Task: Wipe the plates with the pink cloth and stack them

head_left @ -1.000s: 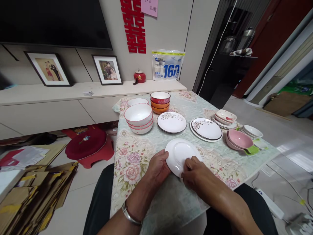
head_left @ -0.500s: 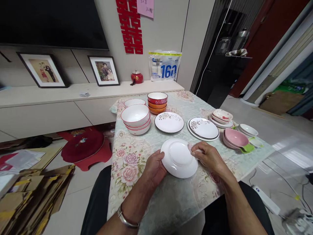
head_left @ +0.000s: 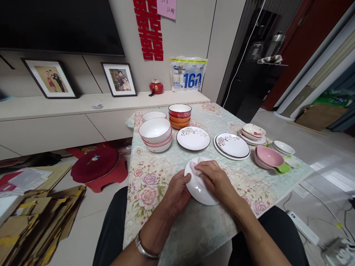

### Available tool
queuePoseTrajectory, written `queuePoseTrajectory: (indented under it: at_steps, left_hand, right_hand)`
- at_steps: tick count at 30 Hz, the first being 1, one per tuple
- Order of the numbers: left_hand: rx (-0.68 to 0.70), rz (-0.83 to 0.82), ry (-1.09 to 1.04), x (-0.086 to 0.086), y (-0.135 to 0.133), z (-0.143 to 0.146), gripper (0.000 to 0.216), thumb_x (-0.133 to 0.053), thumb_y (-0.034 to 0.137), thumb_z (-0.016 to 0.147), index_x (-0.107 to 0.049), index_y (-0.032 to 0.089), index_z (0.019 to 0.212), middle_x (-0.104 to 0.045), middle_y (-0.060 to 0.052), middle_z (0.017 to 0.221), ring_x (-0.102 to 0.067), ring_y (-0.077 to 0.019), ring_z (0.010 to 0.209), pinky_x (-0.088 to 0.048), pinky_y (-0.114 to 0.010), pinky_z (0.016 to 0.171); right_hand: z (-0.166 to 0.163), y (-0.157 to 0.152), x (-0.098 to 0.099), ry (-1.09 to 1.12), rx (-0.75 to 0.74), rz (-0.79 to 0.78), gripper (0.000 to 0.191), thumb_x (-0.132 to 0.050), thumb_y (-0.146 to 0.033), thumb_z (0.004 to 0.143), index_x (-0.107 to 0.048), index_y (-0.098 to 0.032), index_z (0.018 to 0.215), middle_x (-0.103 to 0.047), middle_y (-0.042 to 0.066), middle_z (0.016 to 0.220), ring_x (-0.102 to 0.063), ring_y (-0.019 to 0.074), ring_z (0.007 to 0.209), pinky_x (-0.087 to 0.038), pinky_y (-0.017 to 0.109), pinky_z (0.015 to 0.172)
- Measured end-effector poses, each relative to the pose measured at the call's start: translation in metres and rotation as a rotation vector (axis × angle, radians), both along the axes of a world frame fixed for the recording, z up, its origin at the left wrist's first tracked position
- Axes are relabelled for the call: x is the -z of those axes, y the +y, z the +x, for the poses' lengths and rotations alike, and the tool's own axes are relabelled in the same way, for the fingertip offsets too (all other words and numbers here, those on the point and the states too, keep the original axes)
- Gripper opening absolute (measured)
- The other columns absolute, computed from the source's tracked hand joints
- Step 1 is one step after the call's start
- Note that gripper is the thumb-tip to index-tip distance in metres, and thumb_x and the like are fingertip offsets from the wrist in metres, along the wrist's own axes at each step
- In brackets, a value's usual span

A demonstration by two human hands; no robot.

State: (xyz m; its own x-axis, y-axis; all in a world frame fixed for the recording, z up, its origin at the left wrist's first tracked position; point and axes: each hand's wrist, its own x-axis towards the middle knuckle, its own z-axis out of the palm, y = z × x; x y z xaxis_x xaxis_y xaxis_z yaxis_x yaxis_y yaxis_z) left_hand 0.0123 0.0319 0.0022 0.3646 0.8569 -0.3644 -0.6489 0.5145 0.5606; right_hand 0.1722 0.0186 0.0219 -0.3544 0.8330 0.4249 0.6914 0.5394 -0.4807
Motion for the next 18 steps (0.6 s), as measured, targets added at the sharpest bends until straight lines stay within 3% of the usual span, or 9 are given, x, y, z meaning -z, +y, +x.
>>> queuePoseTrajectory:
  at_steps: [3, 6, 10, 14, 18]
  left_hand:
    - [-0.023, -0.028, 0.006, 0.001, 0.0, 0.0, 0.039, -0.086, 0.017, 0.057, -0.072, 0.011, 0.093, -0.076, -0.01, 0.083, -0.069, -0.0277, 0.089, -0.051, -0.036, 0.081]
    - [-0.035, -0.013, 0.009, 0.002, 0.001, 0.001, 0.042, -0.088, 0.019, 0.055, -0.072, 0.011, 0.093, -0.077, -0.011, 0.088, -0.068, -0.0297, 0.093, -0.05, -0.037, 0.084]
    - [0.007, 0.046, -0.019, 0.002, 0.0, 0.0, 0.043, -0.089, 0.023, 0.057, -0.072, 0.011, 0.095, -0.076, -0.011, 0.09, -0.069, -0.0279, 0.09, -0.05, -0.036, 0.082]
    - [0.07, 0.105, -0.078, 0.002, -0.003, 0.001, 0.044, -0.09, 0.024, 0.06, -0.07, 0.013, 0.098, -0.076, -0.008, 0.088, -0.069, -0.0246, 0.087, -0.049, -0.032, 0.078]
    - [0.103, 0.126, -0.094, 0.002, -0.005, 0.002, 0.049, -0.092, 0.025, 0.058, -0.069, 0.014, 0.1, -0.076, -0.009, 0.093, -0.069, -0.0262, 0.093, -0.05, -0.034, 0.082]
  right_hand:
    - [0.016, 0.004, 0.004, -0.107, 0.186, 0.032, 0.027, -0.05, -0.01, 0.094, -0.069, -0.014, 0.113, -0.065, 0.014, 0.11, -0.054, 0.0274, 0.103, -0.049, 0.042, 0.089]
    - [0.021, -0.007, -0.003, -0.288, 0.306, -0.03, 0.022, -0.051, -0.008, 0.09, -0.071, -0.013, 0.098, -0.064, 0.013, 0.093, -0.054, 0.0276, 0.087, -0.049, 0.043, 0.076]
    - [0.01, -0.019, -0.013, -0.214, 0.14, -0.06, 0.017, -0.055, -0.011, 0.091, -0.069, -0.017, 0.099, -0.066, 0.01, 0.094, -0.057, 0.0254, 0.089, -0.051, 0.041, 0.079]
    - [-0.005, -0.008, -0.005, -0.055, -0.037, 0.164, 0.029, -0.048, -0.009, 0.096, -0.063, -0.016, 0.119, -0.067, 0.012, 0.115, -0.055, 0.0258, 0.11, -0.049, 0.042, 0.096]
    - [-0.002, 0.008, 0.001, -0.078, 0.062, 0.233, 0.033, -0.045, -0.01, 0.098, -0.062, -0.014, 0.125, -0.065, 0.014, 0.121, -0.053, 0.0273, 0.115, -0.044, 0.046, 0.102]
